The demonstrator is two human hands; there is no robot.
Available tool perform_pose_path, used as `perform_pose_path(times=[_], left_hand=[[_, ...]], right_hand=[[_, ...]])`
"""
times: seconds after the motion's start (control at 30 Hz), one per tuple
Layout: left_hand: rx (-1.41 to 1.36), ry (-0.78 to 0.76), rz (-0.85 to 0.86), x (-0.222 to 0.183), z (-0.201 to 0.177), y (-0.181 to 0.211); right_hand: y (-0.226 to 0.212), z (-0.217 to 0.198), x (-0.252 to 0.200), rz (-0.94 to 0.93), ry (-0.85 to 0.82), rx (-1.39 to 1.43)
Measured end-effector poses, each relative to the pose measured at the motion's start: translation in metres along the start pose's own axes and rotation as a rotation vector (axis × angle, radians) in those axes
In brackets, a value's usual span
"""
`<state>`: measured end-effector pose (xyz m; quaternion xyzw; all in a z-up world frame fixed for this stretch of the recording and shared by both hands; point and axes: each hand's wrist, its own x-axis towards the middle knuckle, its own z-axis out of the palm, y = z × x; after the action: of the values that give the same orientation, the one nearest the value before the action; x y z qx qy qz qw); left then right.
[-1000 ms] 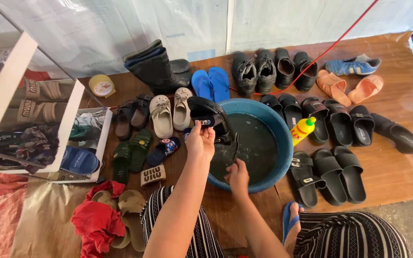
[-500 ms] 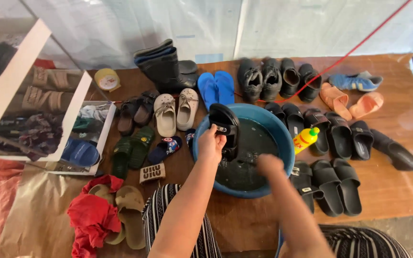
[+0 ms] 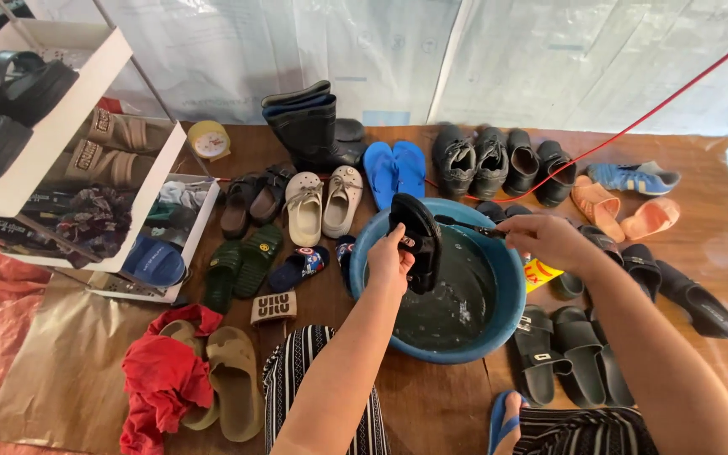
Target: Scrubbing a pair of black sandals with a brush in a basin of water to clean them.
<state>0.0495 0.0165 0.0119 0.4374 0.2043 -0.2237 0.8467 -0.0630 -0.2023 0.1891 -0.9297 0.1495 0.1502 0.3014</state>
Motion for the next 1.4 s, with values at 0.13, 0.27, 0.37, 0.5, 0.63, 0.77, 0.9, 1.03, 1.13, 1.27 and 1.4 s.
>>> perform_pose_path(times=[0.13, 0.27, 0.37, 0.5, 0.63, 0.77, 0.9, 1.03, 1.13, 1.27, 1.4], left_hand=[[0.006, -0.053, -0.017, -0.01, 0.001, -0.004], [0.019, -0.057, -0.02, -0.012, 0.001, -0.007], [0.026, -0.055, -0.02, -0.014, 0.001, -0.008], [0.019, -0.044, 0.002, -0.019, 0.002, -0.004], [0.107, -0.083, 0.038, -0.025, 0.003, -0.007], [0.283, -0.119, 0.073, -0.027, 0.005, -0.024], [0.405, -0.136, 0.07, -0.024, 0.0, -0.039], [0.405, -0.108, 0.098, -0.019, -0.001, -0.038], [0.469, -0.108, 0.123, -0.02, 0.0, -0.033], [0.576, -0.12, 0.139, -0.029, 0.002, -0.043], [0.625, -0.127, 0.086, -0.036, 0.004, -0.054]], right_hand=[[0.032, 0.016, 0.012, -0.023, 0.075, 0.166], [0.04, 0.021, 0.012, -0.039, 0.073, 0.255], [0.051, 0.026, 0.014, -0.058, 0.083, 0.272], [0.065, 0.035, 0.02, -0.108, 0.084, 0.29], [0.055, 0.039, 0.016, -0.135, 0.12, 0.255], [0.05, 0.039, 0.018, -0.162, 0.188, 0.232], [0.046, 0.028, 0.019, -0.141, 0.233, 0.028], [0.049, 0.014, 0.006, -0.092, 0.214, -0.2], [0.058, 0.011, 0.007, -0.096, 0.195, -0.213], [0.038, 0.02, -0.009, -0.144, 0.282, -0.346], [0.027, 0.038, -0.012, -0.256, 0.45, -0.619]])
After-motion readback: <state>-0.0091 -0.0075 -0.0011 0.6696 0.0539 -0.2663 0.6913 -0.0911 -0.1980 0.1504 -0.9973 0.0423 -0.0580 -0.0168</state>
